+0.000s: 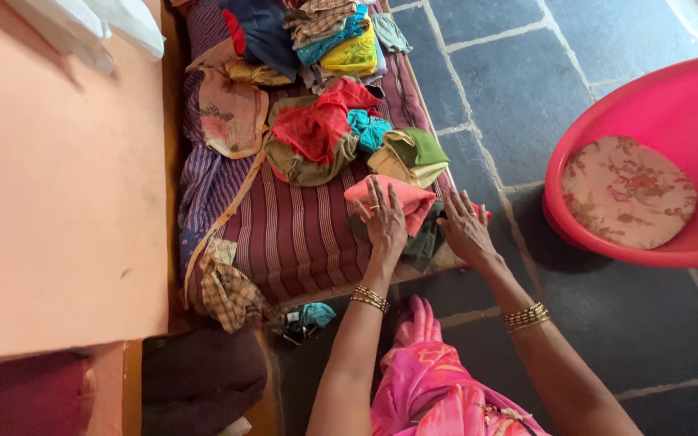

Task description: The person folds various colorful garments by hand on a bed and places them on a nearby shelf. The person handles shirts and other clothing items one at a time, folding them neatly and stacking them.

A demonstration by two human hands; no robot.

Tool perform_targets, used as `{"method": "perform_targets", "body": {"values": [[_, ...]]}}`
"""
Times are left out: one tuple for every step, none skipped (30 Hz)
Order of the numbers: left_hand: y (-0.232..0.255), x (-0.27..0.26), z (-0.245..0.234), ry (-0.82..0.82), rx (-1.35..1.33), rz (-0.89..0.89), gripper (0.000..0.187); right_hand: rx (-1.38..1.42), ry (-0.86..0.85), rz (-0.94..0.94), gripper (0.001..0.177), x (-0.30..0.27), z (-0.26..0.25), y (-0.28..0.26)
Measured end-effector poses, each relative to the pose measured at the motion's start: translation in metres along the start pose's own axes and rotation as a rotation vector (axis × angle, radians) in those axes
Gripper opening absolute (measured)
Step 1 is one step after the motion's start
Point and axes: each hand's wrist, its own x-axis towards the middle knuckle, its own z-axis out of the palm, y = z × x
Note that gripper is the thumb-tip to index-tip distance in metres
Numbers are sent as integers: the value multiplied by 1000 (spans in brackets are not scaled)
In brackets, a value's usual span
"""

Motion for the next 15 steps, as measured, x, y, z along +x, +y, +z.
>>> {"method": "perform_targets", "body": {"values": [[-1, 6, 4, 19, 62, 9, 71, -11, -7, 1, 63, 5, 6, 2], [-3, 12, 9, 38, 125, 19, 70, -3, -7, 1, 62, 11, 14, 4], [-6, 18, 14, 25, 87, 25, 69, 5, -7, 1, 62, 17, 22, 7], [-7, 21, 21, 10, 47, 32, 68, 11, -9, 3, 62, 21, 29, 12], [-8, 25, 27, -6, 8, 38, 67, 47, 30, -3, 58, 26, 37, 17], [-10, 27, 33, -30, -62, 43, 65, 85, 69, -12, 54, 33, 43, 21], [-10, 27, 38, -53, -131, 48, 63, 122, 108, -20, 51, 40, 48, 25], [-10, 26, 44, -77, -201, 52, 62, 208, 81, 38, 47, 47, 52, 30], [-10, 23, 50, -87, -204, 63, 62, 294, 54, 97, 44, 54, 56, 35], [-10, 18, 55, -97, -207, 75, 61, 380, 25, 156, 43, 60, 59, 38], [-9, 12, 59, -107, -210, 87, 60, 408, 34, 203, 44, 65, 61, 40], [-9, 4, 62, -106, -144, 102, 61, 436, 43, 249, 45, 70, 62, 42], [-8, -5, 64, -106, -77, 117, 62, 464, 52, 296, 46, 74, 62, 42], [-8, -14, 67, -104, -10, 131, 63, 447, 37, 301, 46, 79, 63, 40], [-7, -22, 69, -71, -6, 141, 65, 430, 22, 307, 46, 83, 63, 38]]}}
